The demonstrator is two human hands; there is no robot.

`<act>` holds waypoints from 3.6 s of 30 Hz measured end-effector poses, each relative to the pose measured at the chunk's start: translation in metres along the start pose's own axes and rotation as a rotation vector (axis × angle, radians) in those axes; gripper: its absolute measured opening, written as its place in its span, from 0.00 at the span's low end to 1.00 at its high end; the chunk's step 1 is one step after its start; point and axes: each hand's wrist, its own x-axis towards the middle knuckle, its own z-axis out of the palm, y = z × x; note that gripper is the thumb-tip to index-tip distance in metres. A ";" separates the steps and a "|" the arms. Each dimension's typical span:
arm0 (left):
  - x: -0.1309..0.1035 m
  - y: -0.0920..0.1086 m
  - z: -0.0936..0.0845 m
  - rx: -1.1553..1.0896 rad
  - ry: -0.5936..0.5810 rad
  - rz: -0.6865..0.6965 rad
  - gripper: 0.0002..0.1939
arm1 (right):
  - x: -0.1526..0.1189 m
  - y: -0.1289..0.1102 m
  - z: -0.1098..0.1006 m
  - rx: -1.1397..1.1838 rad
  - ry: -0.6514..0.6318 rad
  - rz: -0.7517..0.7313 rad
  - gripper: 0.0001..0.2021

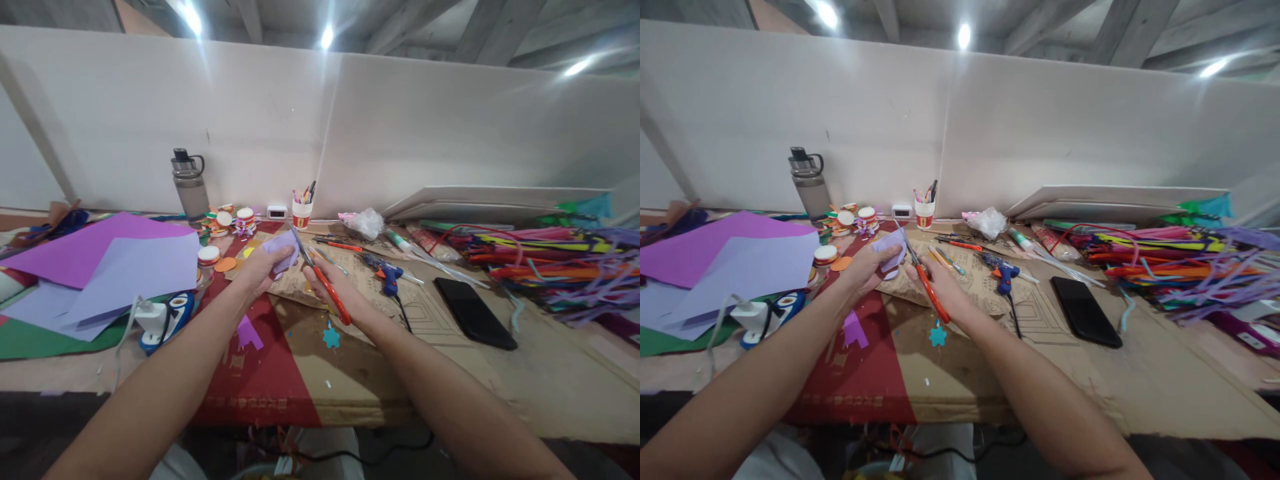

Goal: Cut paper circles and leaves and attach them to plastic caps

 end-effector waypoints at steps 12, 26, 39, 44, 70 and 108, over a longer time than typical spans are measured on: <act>0.002 0.008 -0.004 0.075 0.038 -0.067 0.11 | -0.003 -0.006 -0.003 -0.030 0.000 0.010 0.20; 0.005 0.011 -0.014 0.162 -0.050 -0.040 0.15 | -0.006 -0.010 -0.001 0.000 -0.027 0.002 0.19; -0.001 -0.009 0.002 0.075 0.035 0.043 0.17 | -0.001 -0.005 0.004 -0.040 0.038 -0.082 0.18; -0.002 -0.007 0.002 0.094 -0.002 0.024 0.15 | 0.000 -0.004 0.004 -0.029 0.031 -0.058 0.18; 0.003 0.003 -0.011 0.213 -0.153 -0.041 0.18 | -0.003 -0.006 0.002 -0.081 0.016 -0.100 0.18; 0.006 0.017 -0.029 0.400 -0.326 -0.132 0.12 | -0.007 -0.017 -0.007 -0.202 -0.065 -0.113 0.18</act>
